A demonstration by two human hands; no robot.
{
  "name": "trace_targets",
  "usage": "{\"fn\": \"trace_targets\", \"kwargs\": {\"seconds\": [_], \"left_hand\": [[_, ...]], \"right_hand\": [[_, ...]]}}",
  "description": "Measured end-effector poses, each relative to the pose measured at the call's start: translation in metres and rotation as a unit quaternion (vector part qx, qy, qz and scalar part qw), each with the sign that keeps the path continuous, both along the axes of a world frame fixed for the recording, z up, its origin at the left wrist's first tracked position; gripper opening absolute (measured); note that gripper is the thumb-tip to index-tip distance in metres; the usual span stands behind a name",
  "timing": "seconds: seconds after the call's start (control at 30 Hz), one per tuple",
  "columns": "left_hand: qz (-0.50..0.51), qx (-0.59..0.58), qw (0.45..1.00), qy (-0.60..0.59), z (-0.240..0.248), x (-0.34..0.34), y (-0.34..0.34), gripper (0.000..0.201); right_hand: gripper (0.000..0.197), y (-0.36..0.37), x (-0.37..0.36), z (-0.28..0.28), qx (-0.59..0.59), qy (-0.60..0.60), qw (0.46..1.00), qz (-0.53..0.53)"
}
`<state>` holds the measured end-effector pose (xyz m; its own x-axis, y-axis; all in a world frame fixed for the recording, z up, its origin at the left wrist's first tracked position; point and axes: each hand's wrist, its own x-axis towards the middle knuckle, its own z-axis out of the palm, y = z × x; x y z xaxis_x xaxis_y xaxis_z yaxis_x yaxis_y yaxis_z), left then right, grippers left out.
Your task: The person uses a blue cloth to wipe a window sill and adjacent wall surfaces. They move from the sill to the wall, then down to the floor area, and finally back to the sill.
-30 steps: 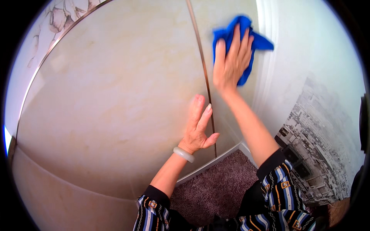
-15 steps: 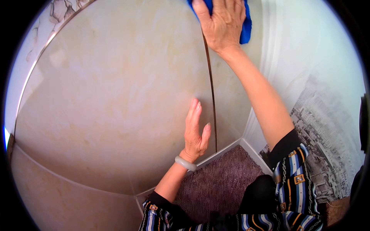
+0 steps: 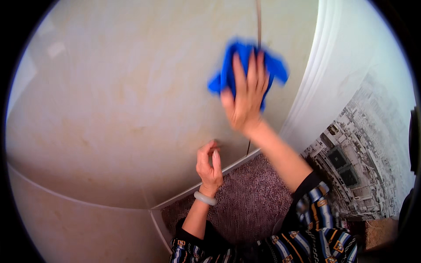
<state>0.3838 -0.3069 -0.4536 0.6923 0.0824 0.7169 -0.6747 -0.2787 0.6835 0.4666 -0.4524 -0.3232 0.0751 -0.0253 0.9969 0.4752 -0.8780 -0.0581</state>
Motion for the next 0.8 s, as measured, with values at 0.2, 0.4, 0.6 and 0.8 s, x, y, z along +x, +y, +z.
{"fn": "trace_targets", "kwargs": {"seconds": [0.2,0.4,0.6,0.8], "left_hand": [[-0.007,-0.017,1.000,0.024,-0.007,-0.002,-0.007,0.025],[-0.016,0.006,0.994,0.112,-0.013,-0.015,-0.003,0.027],[-0.030,0.058,0.986,0.153,-0.036,-0.013,-0.009,0.028],[-0.029,0.075,0.980,0.183,-0.030,-0.009,-0.004,0.028]], "right_hand": [[0.059,-0.051,0.043,0.085,0.037,-0.094,0.993,-0.067],[0.060,-0.013,0.021,-0.044,0.334,0.036,0.941,-0.047],[0.067,0.050,-0.001,-0.182,0.573,0.207,0.793,-0.001],[0.068,-0.009,0.010,-0.068,0.276,0.083,0.958,0.001]]}}
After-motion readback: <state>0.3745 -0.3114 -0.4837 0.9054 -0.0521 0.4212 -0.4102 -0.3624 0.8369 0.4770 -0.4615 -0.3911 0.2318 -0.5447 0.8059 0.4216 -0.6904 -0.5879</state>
